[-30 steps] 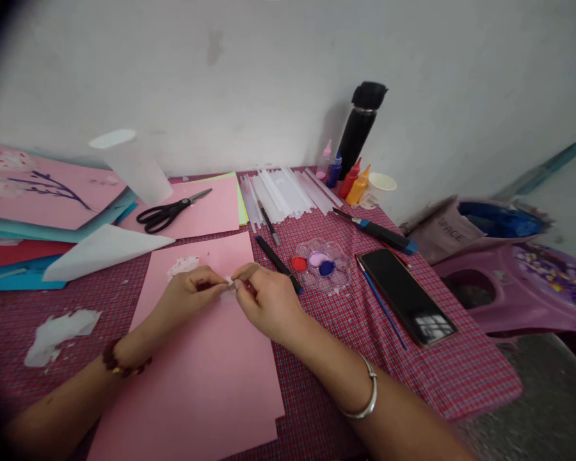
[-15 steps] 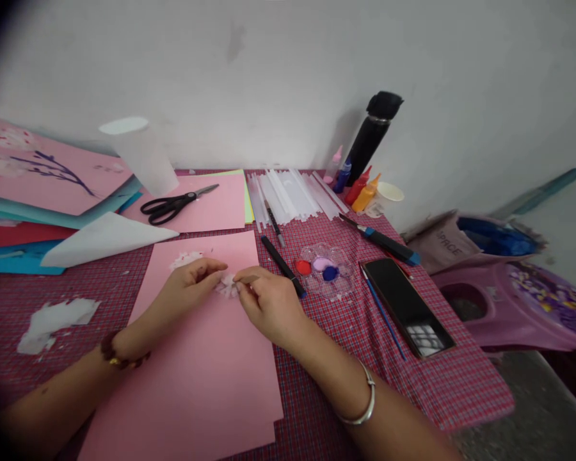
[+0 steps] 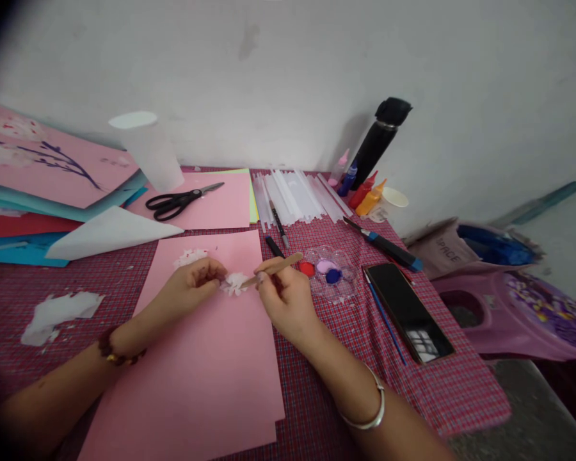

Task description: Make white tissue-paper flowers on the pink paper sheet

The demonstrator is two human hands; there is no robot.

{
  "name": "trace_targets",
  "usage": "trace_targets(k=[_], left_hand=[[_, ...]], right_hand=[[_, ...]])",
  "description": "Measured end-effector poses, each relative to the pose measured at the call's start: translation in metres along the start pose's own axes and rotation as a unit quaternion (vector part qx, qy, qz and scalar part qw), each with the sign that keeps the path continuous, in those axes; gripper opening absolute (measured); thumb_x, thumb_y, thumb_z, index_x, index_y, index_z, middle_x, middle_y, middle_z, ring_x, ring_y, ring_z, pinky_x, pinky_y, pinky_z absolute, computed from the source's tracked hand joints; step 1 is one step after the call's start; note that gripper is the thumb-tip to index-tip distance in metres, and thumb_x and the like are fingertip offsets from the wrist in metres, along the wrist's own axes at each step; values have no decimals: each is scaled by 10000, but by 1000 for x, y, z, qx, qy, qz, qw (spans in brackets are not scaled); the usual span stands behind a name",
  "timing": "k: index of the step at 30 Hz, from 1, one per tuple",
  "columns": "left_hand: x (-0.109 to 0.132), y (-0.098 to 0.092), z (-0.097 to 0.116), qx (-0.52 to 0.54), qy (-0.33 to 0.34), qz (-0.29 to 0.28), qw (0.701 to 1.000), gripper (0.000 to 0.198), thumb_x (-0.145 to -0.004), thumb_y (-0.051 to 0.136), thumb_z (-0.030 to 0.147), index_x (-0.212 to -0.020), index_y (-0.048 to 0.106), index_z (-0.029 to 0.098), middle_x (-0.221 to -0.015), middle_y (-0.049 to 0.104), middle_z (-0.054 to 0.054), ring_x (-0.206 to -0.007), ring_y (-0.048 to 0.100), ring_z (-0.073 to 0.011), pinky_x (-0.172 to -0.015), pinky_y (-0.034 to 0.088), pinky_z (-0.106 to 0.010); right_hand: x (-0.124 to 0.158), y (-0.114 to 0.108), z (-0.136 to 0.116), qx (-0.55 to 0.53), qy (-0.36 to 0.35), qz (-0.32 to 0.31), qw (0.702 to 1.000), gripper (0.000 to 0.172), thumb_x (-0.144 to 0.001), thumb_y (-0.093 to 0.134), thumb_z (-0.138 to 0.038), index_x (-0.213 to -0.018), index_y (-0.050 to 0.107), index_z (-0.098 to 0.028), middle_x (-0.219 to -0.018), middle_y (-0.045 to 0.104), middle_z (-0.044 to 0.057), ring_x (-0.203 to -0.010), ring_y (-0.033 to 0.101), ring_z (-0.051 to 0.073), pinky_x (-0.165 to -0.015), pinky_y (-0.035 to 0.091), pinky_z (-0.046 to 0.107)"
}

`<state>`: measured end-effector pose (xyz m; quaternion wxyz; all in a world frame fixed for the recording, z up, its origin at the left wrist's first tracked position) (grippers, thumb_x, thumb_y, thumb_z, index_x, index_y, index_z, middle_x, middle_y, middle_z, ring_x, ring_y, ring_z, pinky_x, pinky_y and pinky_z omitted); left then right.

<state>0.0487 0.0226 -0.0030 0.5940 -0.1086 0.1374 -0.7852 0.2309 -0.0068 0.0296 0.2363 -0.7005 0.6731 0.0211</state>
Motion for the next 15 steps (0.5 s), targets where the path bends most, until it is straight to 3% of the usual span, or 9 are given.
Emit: trace_targets(k=[4,9,13,15], left_hand=[[0,-16,16,68,-35,42,996,154,-709,555,198,-856,583,163,-717,573,10,-628,516,-115,-569,421,-236],[18,-75,43,61,-23,137,989,171,-730,644,258,-888,627,193,-711,587,17,-611,509,-96,-530,399,-192],[53,-131,24,-64,-102,168,978,174,-722,665,339,-850,646,223,-670,576,38,-507,451,-82,-429,336,-172],[73,-155,14,-106,-112,181,971,172,-732,645,358,-837,637,222,-685,597,35,-559,508,-105,-473,388,-183]], right_hand=[[1,7,5,-10,-3,-60,998,106,-885,481,-185,-874,587,-188,-719,598,7,-593,573,118,-517,455,224],[0,12,13,5,-13,-72,997,123,-891,485,-204,-905,607,-192,-783,632,31,-632,594,126,-537,468,232],[-2,11,22,4,17,-51,999,138,-894,485,-231,-940,609,-190,-805,650,45,-668,621,144,-541,478,239],[-2,10,22,-2,27,-40,999,135,-880,499,-246,-930,609,-185,-794,659,48,-641,617,145,-524,476,240]])
Point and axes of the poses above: each hand's wrist, its own x-axis away from the middle knuckle, its own y-axis out of the palm, z = x × y, the point moved 5 cm from there along -x, towards the middle knuckle
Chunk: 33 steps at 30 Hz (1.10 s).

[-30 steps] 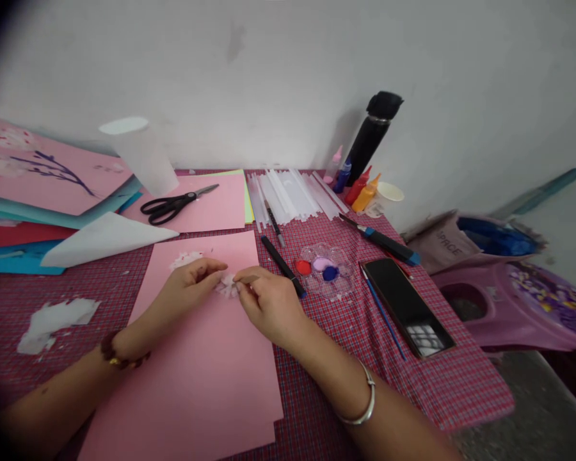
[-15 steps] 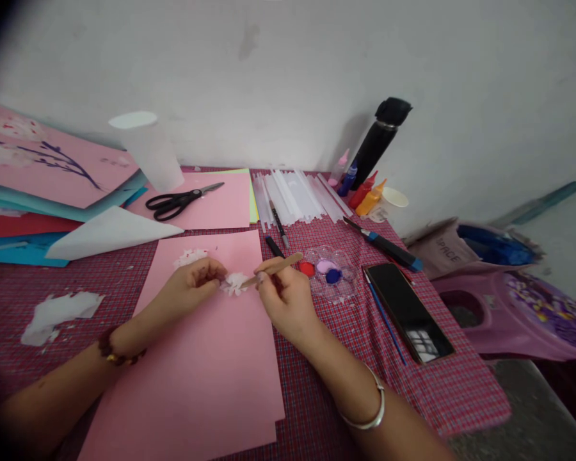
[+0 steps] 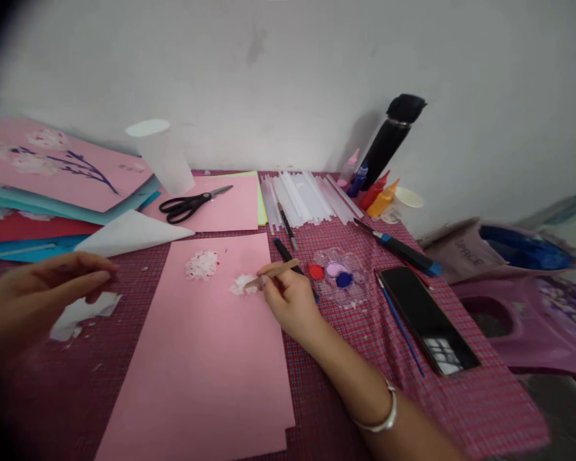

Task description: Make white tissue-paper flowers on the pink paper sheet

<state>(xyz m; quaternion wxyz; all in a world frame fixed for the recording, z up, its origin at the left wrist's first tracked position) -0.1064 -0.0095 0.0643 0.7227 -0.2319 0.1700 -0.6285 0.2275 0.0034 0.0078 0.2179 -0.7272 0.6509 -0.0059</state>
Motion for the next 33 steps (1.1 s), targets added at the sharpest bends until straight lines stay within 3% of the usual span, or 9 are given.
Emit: trace_targets(k=[3,8,13,19,25,27,29,31,33], left_hand=[[17,-29,-18,-80,-1,-10,997,203,-765,599,390,-743,622,190,-668,605,12,-608,537,-138,-540,421,-223],[42,-59,-41,-231,29,63,970,390,-890,395,407,-588,508,189,-567,525,18,-548,492,-137,-525,383,-239],[54,-38,-59,-311,114,22,943,143,-875,496,264,-906,611,184,-855,641,-35,-788,602,-176,-724,481,-282],[47,-12,-45,-437,227,17,870,215,-877,479,144,-1030,629,164,-1031,655,-98,-977,584,-241,-891,471,-394],[38,-19,-49,-348,177,76,917,266,-818,547,126,-1076,598,171,-1001,669,-62,-906,617,-197,-824,491,-329],[38,-21,-46,-324,173,87,926,218,-830,554,162,-1040,612,178,-919,666,-43,-821,617,-176,-743,489,-295],[39,-24,-36,-350,180,109,913,104,-859,549,230,-835,639,182,-759,620,-24,-715,583,-169,-669,458,-292],[44,-28,-20,-414,190,169,874,288,-871,551,303,-607,570,188,-673,562,-24,-677,544,-179,-663,421,-322],[49,-26,-2,-474,203,220,828,305,-865,561,321,-590,558,190,-718,579,-43,-736,543,-206,-721,399,-366]], right_hand=[[1,-4,-1,2,23,22,999,142,-857,530,-287,-906,618,-187,-722,652,37,-538,572,135,-471,457,239],[-3,-9,6,27,70,43,996,152,-830,550,-319,-866,640,-202,-733,674,87,-532,589,157,-467,480,262],[-5,-10,2,63,72,51,994,227,-783,538,-375,-821,664,-190,-805,702,124,-568,631,185,-480,519,286],[-5,-9,0,52,60,57,995,252,-774,544,-398,-835,653,-179,-710,686,78,-507,600,169,-444,511,271],[-6,-9,1,47,59,56,996,273,-766,547,-418,-844,655,-179,-670,667,54,-488,586,166,-428,507,271],[-6,-9,1,47,60,54,996,273,-765,544,-421,-828,656,-179,-689,677,65,-502,599,172,-427,507,272],[-6,-9,1,48,60,52,996,270,-768,544,-419,-832,658,-182,-717,688,75,-529,617,180,-437,514,275],[-6,-9,1,48,57,54,996,251,-772,546,-410,-822,658,-190,-733,692,78,-546,625,183,-448,518,275],[-5,-9,2,50,53,55,996,214,-786,545,-379,-801,656,-197,-767,696,88,-560,629,180,-461,518,274]])
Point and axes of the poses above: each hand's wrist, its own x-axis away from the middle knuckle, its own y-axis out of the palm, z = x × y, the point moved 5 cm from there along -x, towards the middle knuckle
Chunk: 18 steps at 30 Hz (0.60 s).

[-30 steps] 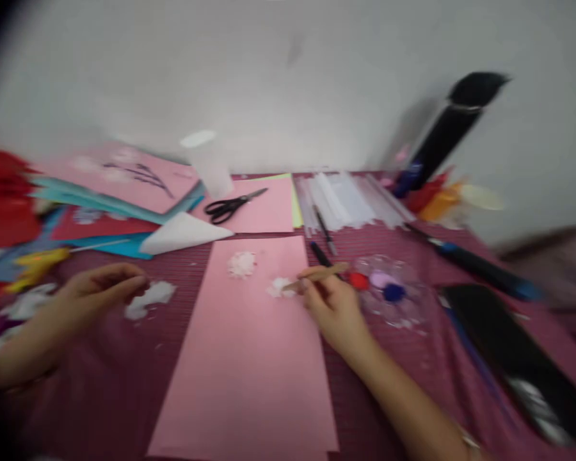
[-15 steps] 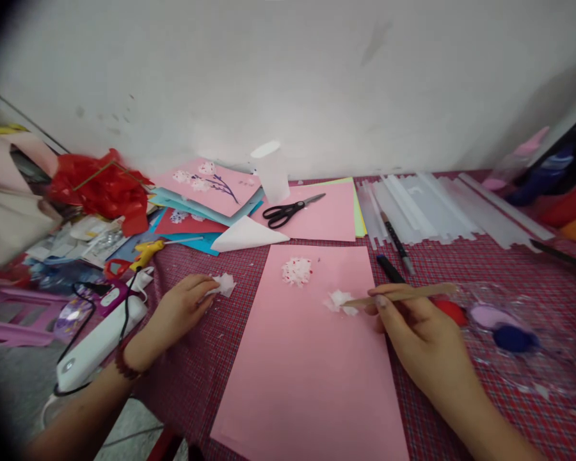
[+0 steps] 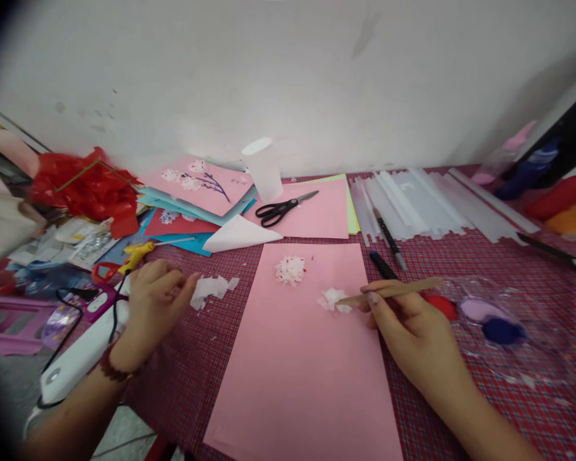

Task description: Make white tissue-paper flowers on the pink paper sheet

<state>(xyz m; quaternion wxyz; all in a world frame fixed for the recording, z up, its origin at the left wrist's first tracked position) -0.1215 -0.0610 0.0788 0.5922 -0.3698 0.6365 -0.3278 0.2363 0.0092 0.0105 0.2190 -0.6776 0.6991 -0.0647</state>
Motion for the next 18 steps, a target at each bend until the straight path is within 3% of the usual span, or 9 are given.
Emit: trace_targets(k=[2,4,7,10,13,18], left_hand=[[-2,-4,17,-29,34,-7,999,162,-859,565,306,-761,632,196,-852,625,-63,-839,551,-238,-797,383,-411],[-2,4,36,-26,82,-57,995,133,-860,559,283,-924,652,212,-967,641,-72,-933,545,-260,-878,364,-451],[1,22,53,-37,127,-115,985,147,-859,545,233,-946,662,217,-1042,641,-77,-1031,527,-278,-1022,271,-515],[2,38,54,-61,142,-139,978,197,-880,480,162,-861,670,211,-947,657,-70,-1000,546,-271,-1065,216,-542],[0,45,46,-55,156,-143,976,239,-885,448,134,-799,660,204,-872,660,-62,-944,563,-261,-1041,253,-541],[-24,30,36,66,113,-69,989,136,-831,524,242,-727,607,214,-824,648,-68,-837,564,-269,-848,399,-469]], right_hand=[[0,0,1,1,-1,-1,1000,177,-805,545,-337,-793,653,-198,-808,696,99,-568,626,174,-473,513,273],[1,1,3,-7,4,-10,1000,153,-828,548,-309,-839,651,-197,-801,689,100,-563,616,170,-478,506,275],[1,4,5,-45,7,-21,999,163,-845,559,-326,-903,634,-194,-699,662,65,-535,596,167,-476,502,274],[0,5,2,-55,4,-21,998,184,-834,566,-356,-886,630,-191,-655,647,33,-503,582,152,-451,491,256],[0,4,-2,-57,8,-16,998,168,-824,562,-339,-868,623,-188,-643,647,19,-476,567,136,-422,468,236],[-1,7,-7,-118,17,-24,993,143,-831,529,-302,-862,590,-176,-654,631,12,-476,555,118,-433,464,227]])
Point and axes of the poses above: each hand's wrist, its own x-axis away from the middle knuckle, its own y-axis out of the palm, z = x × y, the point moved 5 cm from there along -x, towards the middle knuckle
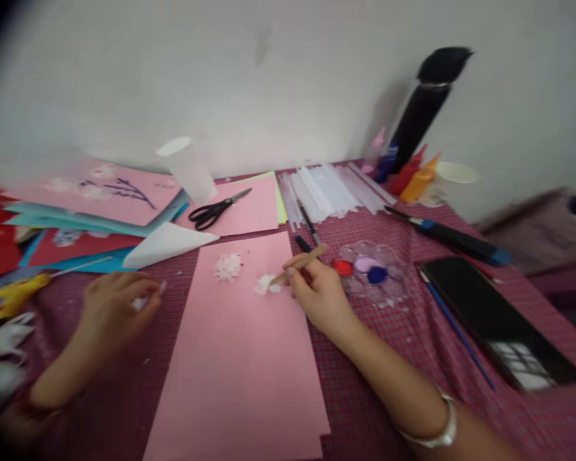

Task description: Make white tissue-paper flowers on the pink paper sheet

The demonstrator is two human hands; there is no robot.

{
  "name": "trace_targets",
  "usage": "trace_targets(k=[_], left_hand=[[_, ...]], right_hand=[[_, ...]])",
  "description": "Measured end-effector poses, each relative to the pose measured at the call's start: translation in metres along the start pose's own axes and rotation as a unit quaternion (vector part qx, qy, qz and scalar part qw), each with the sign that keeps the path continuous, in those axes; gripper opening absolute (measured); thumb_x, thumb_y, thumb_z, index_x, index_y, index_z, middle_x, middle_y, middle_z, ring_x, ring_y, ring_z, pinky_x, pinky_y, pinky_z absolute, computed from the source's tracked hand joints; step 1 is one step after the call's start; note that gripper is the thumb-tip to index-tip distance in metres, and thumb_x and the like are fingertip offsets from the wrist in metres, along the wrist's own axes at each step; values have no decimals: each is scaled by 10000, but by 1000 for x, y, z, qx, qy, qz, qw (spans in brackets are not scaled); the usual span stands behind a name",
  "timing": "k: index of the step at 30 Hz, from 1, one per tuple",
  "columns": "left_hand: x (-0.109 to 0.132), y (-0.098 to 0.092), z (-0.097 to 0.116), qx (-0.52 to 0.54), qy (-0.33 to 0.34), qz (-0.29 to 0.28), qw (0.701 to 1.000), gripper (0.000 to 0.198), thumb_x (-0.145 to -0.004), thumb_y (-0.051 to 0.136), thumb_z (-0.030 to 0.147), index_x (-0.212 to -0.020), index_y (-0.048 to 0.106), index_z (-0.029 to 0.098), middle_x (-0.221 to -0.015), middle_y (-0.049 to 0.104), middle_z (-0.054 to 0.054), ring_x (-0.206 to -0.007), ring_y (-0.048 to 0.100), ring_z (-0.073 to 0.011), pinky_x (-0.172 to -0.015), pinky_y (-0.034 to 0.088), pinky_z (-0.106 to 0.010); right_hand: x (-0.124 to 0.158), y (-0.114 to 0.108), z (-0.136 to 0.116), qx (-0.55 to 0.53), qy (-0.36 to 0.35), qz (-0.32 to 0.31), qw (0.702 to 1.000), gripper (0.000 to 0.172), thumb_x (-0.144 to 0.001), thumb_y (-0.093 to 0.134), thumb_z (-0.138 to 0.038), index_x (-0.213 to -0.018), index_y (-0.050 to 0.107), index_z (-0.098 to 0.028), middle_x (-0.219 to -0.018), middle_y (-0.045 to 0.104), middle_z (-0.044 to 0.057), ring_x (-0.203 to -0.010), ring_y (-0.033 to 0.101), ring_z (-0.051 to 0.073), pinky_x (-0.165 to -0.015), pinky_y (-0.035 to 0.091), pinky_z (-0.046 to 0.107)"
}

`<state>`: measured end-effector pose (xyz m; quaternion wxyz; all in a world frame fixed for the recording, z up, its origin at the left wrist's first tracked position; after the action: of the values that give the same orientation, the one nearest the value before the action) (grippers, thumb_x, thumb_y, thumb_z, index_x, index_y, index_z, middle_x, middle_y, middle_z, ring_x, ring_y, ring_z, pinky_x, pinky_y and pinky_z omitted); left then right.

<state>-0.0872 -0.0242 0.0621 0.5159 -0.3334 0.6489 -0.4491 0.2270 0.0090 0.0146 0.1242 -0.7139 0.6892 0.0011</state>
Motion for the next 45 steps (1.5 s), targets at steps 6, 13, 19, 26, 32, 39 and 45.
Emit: trace_targets(k=[6,13,19,26,32,39,45], left_hand=[[-31,-9,68,299,49,-137,943,112,-790,530,267,-700,582,228,-729,627,-9,-712,574,-184,-631,438,-289],[-45,22,154,342,130,-242,899,244,-811,483,178,-588,582,194,-619,595,2,-610,538,-135,-590,394,-260],[-52,54,147,363,28,-261,894,171,-739,512,168,-584,584,176,-598,581,19,-577,521,-125,-539,358,-237],[-56,52,134,378,-8,-246,892,172,-791,504,236,-670,611,177,-611,570,23,-586,507,-130,-526,348,-233],[-57,38,143,366,115,-255,888,230,-857,485,212,-710,661,193,-729,618,-12,-695,544,-150,-627,403,-264],[-59,43,139,258,157,-126,945,213,-874,531,212,-770,709,160,-726,636,-59,-752,540,-204,-705,406,-336],[-62,39,134,344,46,-207,915,209,-784,589,223,-580,600,178,-609,572,6,-608,507,-141,-571,372,-261]], right_hand=[[-4,2,10,-51,20,-4,999,117,-836,523,-274,-874,570,-173,-667,593,-2,-505,544,104,-444,455,213],[-7,1,12,-79,33,-1,996,103,-835,523,-272,-869,557,-181,-636,568,-27,-466,504,85,-428,425,199],[-8,1,12,-86,34,3,996,104,-828,534,-279,-861,551,-182,-644,552,-28,-486,511,87,-431,433,199],[-8,1,10,-88,32,0,996,85,-829,525,-267,-852,546,-188,-649,554,-24,-505,529,92,-438,442,199],[-8,1,9,-83,23,-4,996,82,-835,522,-273,-832,541,-193,-643,547,-28,-489,506,90,-441,433,206],[-7,1,7,-61,11,-6,998,94,-846,511,-266,-847,556,-184,-663,553,-15,-506,509,97,-457,428,220],[-7,0,6,-57,13,-6,998,85,-848,513,-260,-852,553,-185,-659,555,-19,-506,508,95,-461,422,219]])
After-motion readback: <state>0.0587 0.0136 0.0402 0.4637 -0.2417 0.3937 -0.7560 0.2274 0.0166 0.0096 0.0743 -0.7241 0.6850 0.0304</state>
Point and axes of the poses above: each hand's wrist, its own x-axis away from the middle knuckle, its own y-axis out of the palm, z = x × y, the point moved 5 cm from there along -x, towards the middle knuckle
